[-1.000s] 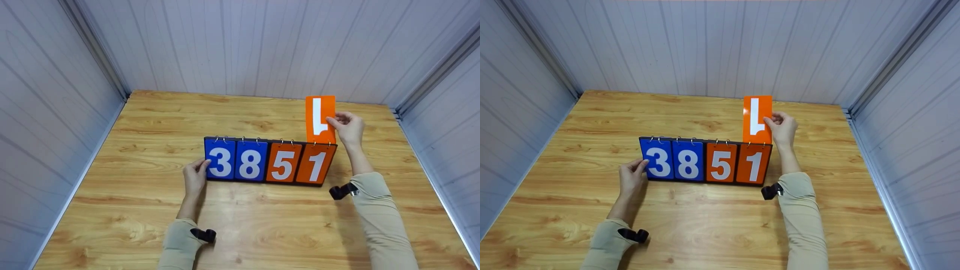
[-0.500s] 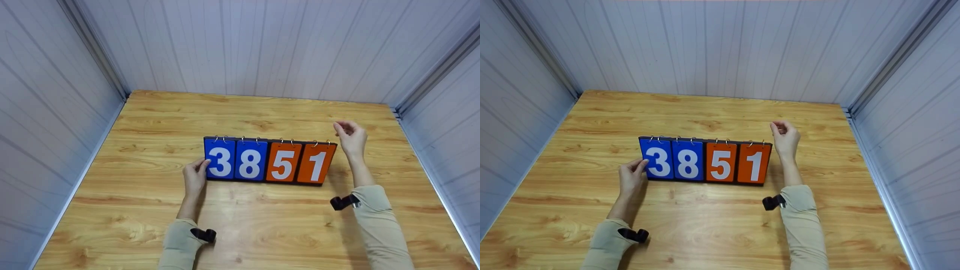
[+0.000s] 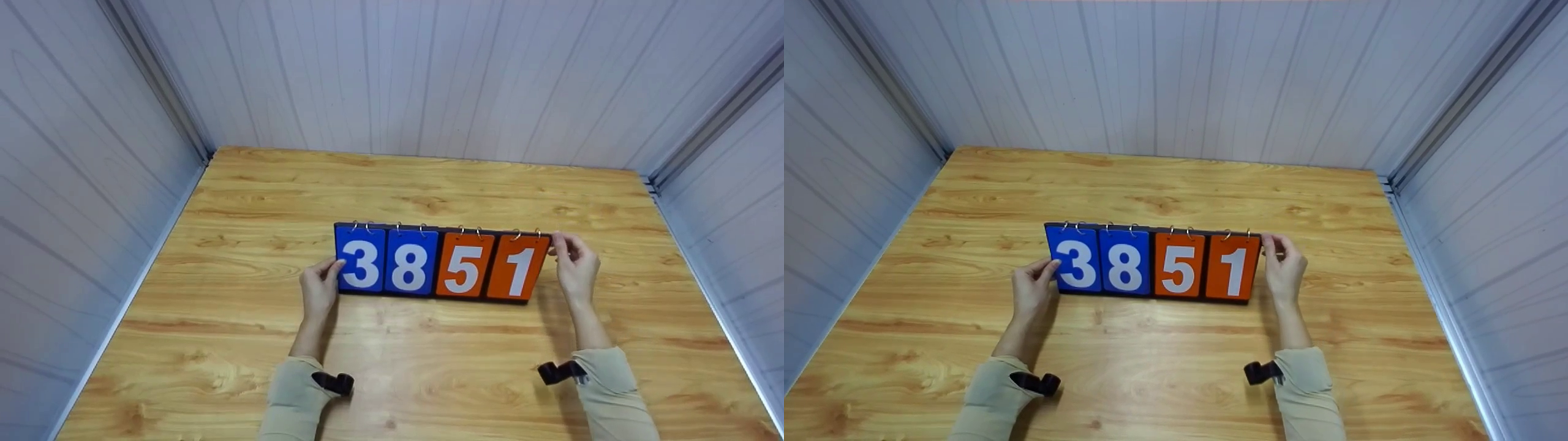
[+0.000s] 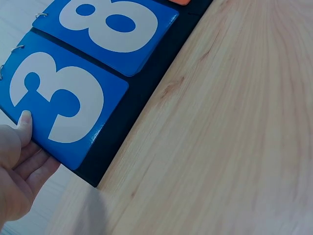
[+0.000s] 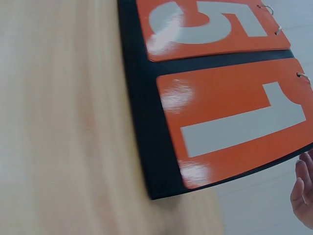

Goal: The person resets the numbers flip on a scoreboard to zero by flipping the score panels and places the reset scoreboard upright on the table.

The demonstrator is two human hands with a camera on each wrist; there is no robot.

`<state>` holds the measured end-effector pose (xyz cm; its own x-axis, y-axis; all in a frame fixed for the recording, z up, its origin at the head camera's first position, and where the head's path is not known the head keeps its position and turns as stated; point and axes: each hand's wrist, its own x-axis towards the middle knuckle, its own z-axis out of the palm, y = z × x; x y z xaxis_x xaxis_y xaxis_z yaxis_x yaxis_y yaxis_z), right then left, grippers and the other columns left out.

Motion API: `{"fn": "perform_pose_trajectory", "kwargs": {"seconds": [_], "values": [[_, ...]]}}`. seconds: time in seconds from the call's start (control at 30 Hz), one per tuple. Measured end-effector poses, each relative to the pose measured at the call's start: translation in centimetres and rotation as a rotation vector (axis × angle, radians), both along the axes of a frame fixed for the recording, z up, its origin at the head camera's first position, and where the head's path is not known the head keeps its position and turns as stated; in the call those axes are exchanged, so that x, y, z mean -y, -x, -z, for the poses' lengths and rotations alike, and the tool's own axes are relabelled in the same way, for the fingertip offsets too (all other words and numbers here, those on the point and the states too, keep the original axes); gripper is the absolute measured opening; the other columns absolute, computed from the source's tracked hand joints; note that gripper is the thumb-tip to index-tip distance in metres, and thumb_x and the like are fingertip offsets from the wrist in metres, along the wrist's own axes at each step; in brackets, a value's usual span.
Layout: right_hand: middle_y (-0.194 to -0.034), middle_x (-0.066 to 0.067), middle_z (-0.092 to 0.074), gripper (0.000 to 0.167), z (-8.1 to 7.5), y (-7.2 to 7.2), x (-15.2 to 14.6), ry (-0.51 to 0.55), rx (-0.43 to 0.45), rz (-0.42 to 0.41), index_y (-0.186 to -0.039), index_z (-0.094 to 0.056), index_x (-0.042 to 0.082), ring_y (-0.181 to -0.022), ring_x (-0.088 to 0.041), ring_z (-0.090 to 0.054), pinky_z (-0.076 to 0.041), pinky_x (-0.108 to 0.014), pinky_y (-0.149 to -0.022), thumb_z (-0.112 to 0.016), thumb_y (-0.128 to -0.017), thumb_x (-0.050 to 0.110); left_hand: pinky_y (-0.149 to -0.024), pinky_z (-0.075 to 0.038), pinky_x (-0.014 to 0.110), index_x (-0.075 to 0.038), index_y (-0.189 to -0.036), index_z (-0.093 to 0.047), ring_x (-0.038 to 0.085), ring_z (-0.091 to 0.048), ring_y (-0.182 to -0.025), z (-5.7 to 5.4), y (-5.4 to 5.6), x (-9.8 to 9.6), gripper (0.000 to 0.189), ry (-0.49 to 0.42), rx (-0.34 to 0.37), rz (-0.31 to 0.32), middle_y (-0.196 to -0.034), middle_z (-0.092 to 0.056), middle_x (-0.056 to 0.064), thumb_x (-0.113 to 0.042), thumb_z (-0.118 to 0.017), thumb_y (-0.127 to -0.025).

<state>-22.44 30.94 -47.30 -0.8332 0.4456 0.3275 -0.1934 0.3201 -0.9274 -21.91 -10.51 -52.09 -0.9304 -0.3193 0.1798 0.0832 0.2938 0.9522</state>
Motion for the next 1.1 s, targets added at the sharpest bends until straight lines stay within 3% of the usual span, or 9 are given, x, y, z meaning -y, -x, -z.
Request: {"fn": "perform_pose_trajectory", "kwargs": {"seconds": [0.27, 0.57, 0.7, 0.93, 1.1], "values": [[-0.080, 0.029, -0.065, 0.032, 1.8, -2.4, 0.6, -0.043, 0.066, -0.002, -0.111, -0.069, -0.019, -0.073, 0.009, -0.060, -0.048, -0.008, -0.070, -0.087, -0.090, -0.001, -0.067, -0.047, 0.007, 0.019, -0.105, -0.077, 0.011, -0.065, -0.078, 0.0, 0.1, -0.1, 0.015, 0.000, 0.002, 0.001, -0.100, -0.077, 0.034, 0.006, -0.071, -0.101], [-0.084, -0.009, -0.073, 0.031, 3.4, -3.5, 1.5, -0.125, 0.116, 0.014, -0.105, -0.071, -0.018, -0.069, 0.009, -0.057, -0.049, -0.008, -0.066, -0.090, -0.083, -0.009, -0.069, -0.049, 0.008, 0.019, -0.107, -0.076, 0.019, -0.072, -0.082, 0.2, 0.1, -0.1, 0.016, 0.010, 0.013, 0.012, -0.102, -0.077, 0.035, 0.005, -0.072, -0.101], [-0.084, -0.013, -0.073, 0.028, 3.7, -3.5, 1.4, -0.163, 0.147, 0.010, -0.102, -0.071, -0.018, -0.069, 0.009, -0.056, -0.049, -0.008, -0.067, -0.089, -0.084, -0.008, -0.070, -0.051, 0.008, 0.019, -0.107, -0.077, 0.018, -0.073, -0.083, 0.1, 0.0, -0.1, 0.016, 0.006, 0.019, 0.009, -0.103, -0.077, 0.035, 0.005, -0.071, -0.101], [-0.084, -0.015, -0.073, 0.023, 3.5, -3.3, 0.8, -0.192, 0.163, -0.006, -0.100, -0.070, -0.018, -0.070, 0.010, -0.055, -0.045, -0.008, -0.066, -0.087, -0.086, -0.009, -0.072, -0.052, 0.009, 0.018, -0.108, -0.077, 0.036, -0.076, -0.092, 0.1, 0.1, -0.1, 0.016, 0.018, 0.014, 0.005, -0.105, -0.077, 0.035, 0.005, -0.071, -0.102], [-0.084, -0.022, -0.074, 0.022, 3.3, -3.5, 0.8, -0.211, 0.140, 0.015, -0.098, -0.071, -0.018, -0.070, 0.013, -0.055, -0.045, -0.006, -0.066, -0.087, -0.086, -0.009, -0.070, -0.049, 0.008, 0.019, -0.107, -0.076, 0.019, -0.073, -0.083, 0.1, 0.0, 0.0, 0.015, 0.001, -0.002, -0.003, -0.103, -0.077, 0.036, 0.006, -0.071, -0.100]]}}
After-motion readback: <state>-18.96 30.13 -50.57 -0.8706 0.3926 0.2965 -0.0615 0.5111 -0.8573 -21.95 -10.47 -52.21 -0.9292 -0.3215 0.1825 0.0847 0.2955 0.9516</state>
